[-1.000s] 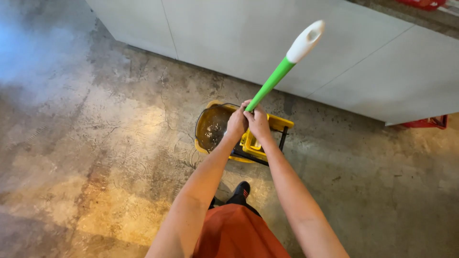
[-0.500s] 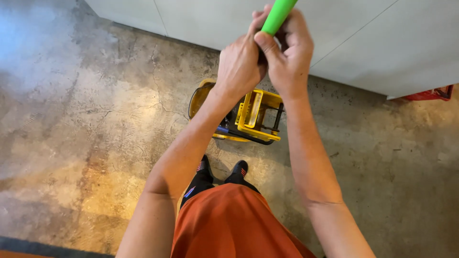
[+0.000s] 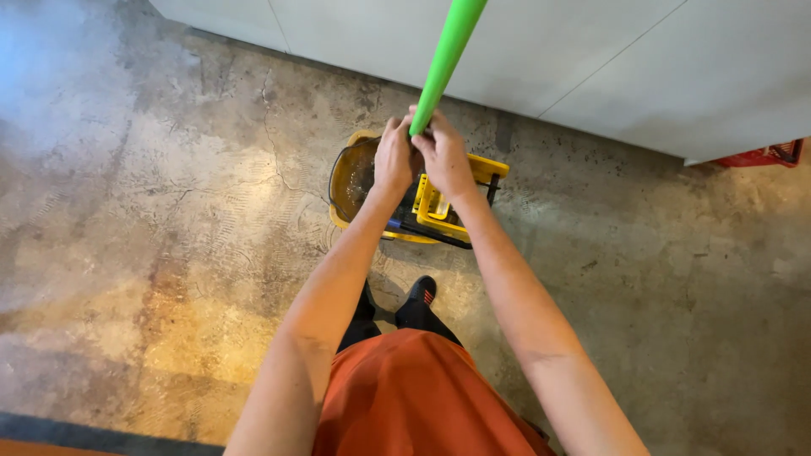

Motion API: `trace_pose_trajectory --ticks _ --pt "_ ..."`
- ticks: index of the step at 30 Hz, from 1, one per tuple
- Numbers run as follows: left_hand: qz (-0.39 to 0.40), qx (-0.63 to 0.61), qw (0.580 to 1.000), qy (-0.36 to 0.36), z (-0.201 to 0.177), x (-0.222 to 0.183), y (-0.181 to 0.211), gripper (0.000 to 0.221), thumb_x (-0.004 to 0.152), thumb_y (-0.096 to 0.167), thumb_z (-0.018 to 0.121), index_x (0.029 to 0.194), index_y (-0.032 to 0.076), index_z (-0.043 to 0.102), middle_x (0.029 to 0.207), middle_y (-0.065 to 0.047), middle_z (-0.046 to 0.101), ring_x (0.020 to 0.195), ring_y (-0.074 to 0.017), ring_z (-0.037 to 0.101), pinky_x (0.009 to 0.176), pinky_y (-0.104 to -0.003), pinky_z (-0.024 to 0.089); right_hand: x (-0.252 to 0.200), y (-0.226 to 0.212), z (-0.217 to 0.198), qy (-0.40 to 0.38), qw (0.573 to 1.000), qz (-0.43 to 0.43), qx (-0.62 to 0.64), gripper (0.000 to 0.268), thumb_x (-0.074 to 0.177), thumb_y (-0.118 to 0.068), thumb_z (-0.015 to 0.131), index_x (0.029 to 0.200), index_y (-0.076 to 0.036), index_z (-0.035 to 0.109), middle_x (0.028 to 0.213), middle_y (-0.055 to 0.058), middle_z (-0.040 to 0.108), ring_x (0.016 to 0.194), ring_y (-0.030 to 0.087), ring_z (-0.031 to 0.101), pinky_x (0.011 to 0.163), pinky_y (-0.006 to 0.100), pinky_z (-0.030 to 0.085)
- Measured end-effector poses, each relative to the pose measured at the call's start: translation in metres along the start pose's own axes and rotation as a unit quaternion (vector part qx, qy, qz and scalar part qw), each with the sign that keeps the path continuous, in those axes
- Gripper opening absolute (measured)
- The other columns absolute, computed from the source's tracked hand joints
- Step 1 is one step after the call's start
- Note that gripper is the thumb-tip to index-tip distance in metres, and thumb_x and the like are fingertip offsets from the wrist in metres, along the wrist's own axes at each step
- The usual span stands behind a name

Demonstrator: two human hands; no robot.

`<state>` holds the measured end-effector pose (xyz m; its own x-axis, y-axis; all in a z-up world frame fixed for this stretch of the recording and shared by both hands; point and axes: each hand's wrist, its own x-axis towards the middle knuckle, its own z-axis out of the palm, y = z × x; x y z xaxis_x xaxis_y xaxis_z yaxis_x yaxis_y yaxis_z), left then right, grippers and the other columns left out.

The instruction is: The person mops a concrete floor in a retail store using a green-handled mop and a yellow bucket. They dip the mop into the bucket, wring it out using the built-in press, and then mop the floor between aisles of shoes and other merchandise.

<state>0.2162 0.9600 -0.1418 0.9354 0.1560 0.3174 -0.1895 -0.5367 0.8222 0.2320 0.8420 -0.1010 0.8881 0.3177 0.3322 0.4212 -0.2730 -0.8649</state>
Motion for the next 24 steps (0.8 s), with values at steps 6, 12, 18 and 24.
trace_pose_trajectory --ticks 6,12,18,24 --pt "-0.02 -0.003 1.0 0.007 0.042 -0.02 -0.055 0.023 0.093 0.01 0.062 0.116 0.006 0.065 0.106 -0.02 0.068 0.098 -0.0415 0.066 0.082 -0.049 0.054 -0.028 0.062 0.02 0.013 1.0 -0.01 -0.023 0.031 0.092 0.006 0.068 0.121 0.001 0.061 0.118 0.014 0.072 0.113 0.028 0.071 0.099 0.036 0.056" --pt "0.021 0.059 0.998 0.002 0.0 0.013 0.034 0.036 0.097 0.013 0.062 0.131 0.003 0.052 0.094 -0.021 0.069 0.088 -0.0392 0.068 0.072 -0.05 0.054 0.018 -0.068 -0.032 0.057 0.997 0.042 0.027 0.028 0.098 -0.017 0.071 0.118 -0.001 0.06 0.109 0.008 0.07 0.098 0.023 0.071 0.087 0.034 0.063" --pt "0.164 0.029 0.983 0.078 -0.093 0.047 0.178 0.06 0.083 0.005 0.067 0.138 0.004 0.044 0.091 -0.016 0.069 0.088 -0.0382 0.069 0.072 -0.049 0.054 0.055 -0.175 -0.086 0.109 0.975 -0.191 -0.002 0.034 0.105 -0.027 0.077 0.122 -0.002 0.062 0.11 0.007 0.07 0.104 0.018 0.07 0.098 0.035 0.06" --pt "0.161 -0.002 0.984 0.074 -0.099 0.054 0.185 0.047 0.088 0.006 0.07 0.131 0.005 0.051 0.094 -0.018 0.069 0.089 -0.0399 0.069 0.074 -0.048 0.055 0.061 -0.174 -0.087 0.126 0.964 -0.233 -0.01 0.041 0.1 -0.037 0.079 0.121 -0.006 0.062 0.107 0.005 0.07 0.096 0.016 0.07 0.09 0.031 0.06"
